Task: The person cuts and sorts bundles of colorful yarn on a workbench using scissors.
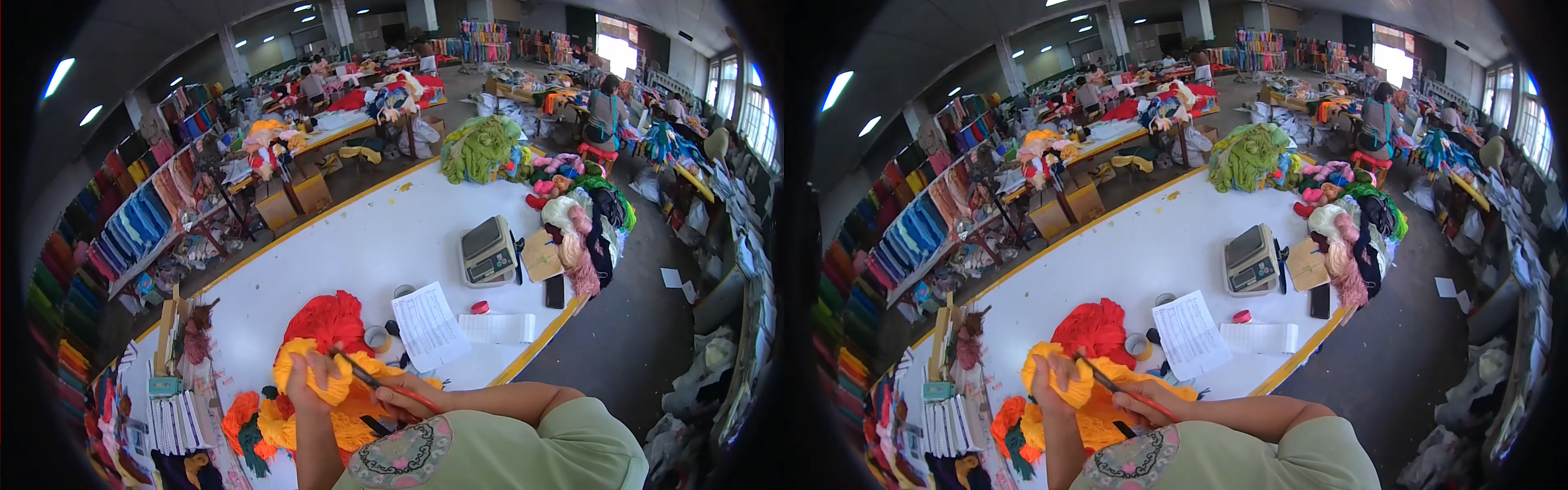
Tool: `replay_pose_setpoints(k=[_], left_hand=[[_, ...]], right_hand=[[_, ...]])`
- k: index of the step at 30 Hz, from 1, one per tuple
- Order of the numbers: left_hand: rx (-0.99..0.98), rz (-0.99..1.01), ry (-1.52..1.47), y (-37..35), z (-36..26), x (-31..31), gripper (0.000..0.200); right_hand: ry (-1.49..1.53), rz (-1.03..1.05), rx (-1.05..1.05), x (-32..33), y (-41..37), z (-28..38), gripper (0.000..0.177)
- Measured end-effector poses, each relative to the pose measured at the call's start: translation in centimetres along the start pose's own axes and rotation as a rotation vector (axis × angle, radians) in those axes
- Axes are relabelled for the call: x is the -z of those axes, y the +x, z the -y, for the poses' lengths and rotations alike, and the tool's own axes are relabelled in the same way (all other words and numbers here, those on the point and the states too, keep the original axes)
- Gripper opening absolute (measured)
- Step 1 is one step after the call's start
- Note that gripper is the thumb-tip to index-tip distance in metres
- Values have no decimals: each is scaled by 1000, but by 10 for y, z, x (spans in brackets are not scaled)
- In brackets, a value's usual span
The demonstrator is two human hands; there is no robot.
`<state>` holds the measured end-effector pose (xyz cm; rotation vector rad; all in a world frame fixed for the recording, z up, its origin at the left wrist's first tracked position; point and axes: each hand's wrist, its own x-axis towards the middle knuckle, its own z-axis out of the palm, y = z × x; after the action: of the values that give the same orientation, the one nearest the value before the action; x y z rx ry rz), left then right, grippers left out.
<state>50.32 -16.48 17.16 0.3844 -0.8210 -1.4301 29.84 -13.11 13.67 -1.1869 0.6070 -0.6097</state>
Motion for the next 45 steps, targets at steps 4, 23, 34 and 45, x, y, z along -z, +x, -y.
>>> replay_pose_setpoints(k=[4,23,34,45], left_hand=[[117,108,225,-19,25,5,42],[-272,338,1185,7,18,28,32],[-405,628,1889,17,38,28,54],[-406,721,1905,18,48,27,38]], right_hand=[[-423,-143,396,18,22,-9,36],[11,-78,477,27,14,19,48],[-576,8,-246,29,-23,75,53],[-591,-1,-240,32,-21,75,43]])
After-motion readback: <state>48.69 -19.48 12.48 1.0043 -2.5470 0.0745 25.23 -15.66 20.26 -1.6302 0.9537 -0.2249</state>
